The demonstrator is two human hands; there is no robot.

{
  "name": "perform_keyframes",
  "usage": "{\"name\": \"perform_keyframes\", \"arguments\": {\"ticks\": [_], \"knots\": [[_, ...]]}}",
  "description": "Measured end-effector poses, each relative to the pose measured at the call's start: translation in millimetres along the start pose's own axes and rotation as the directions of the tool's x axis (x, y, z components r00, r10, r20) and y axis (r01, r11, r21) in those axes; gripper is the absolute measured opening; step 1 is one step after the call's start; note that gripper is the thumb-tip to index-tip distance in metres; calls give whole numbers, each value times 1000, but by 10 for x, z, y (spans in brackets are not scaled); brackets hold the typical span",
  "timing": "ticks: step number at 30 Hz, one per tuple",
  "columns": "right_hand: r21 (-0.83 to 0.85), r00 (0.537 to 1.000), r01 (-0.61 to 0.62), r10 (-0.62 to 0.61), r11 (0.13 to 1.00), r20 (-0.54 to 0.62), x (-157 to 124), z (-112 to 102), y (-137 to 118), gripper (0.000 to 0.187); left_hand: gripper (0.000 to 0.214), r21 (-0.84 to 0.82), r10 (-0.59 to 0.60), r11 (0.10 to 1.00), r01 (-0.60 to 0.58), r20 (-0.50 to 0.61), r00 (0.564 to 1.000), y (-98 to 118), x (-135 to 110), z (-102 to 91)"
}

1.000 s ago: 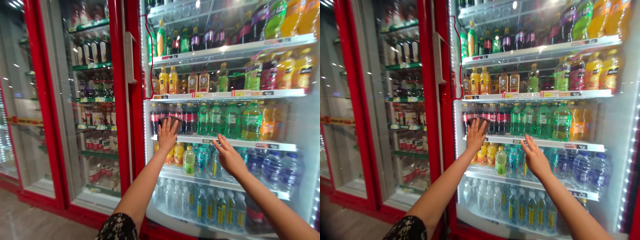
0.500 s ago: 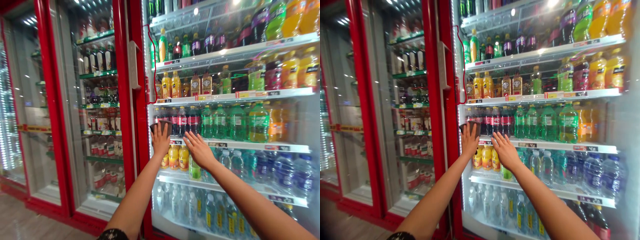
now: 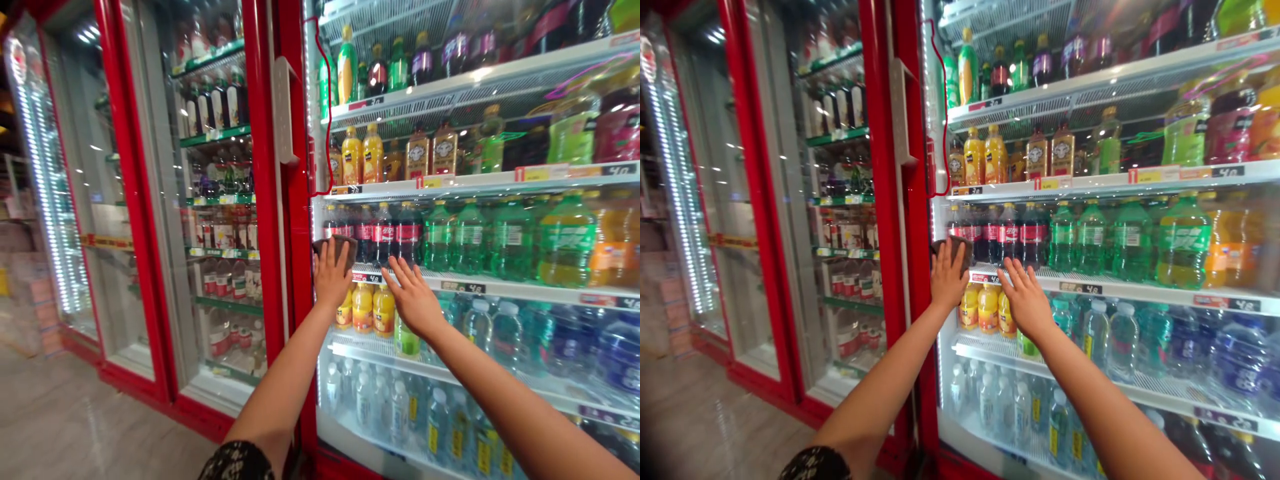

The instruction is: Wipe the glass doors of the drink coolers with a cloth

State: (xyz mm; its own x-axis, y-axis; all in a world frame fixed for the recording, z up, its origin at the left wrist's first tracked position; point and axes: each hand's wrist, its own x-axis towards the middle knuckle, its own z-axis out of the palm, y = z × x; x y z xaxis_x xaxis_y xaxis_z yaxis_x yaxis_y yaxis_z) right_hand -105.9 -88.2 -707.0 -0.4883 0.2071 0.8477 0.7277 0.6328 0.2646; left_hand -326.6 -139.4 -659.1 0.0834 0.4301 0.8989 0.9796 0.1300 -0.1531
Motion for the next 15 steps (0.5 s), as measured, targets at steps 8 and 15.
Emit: {"name": "perform_keyframes", "arguments": {"ticks": [8,15], "knots": [[-21,1000,19,-20,1000,-20,-18,21,-2,57,86,66,206,974,-216,139,969,-14,-320,39],[-24,997,52,-54,998,-55,-45,55,30,62,78,85,-111,990,112,-15,994,-436,198,-52]]}}
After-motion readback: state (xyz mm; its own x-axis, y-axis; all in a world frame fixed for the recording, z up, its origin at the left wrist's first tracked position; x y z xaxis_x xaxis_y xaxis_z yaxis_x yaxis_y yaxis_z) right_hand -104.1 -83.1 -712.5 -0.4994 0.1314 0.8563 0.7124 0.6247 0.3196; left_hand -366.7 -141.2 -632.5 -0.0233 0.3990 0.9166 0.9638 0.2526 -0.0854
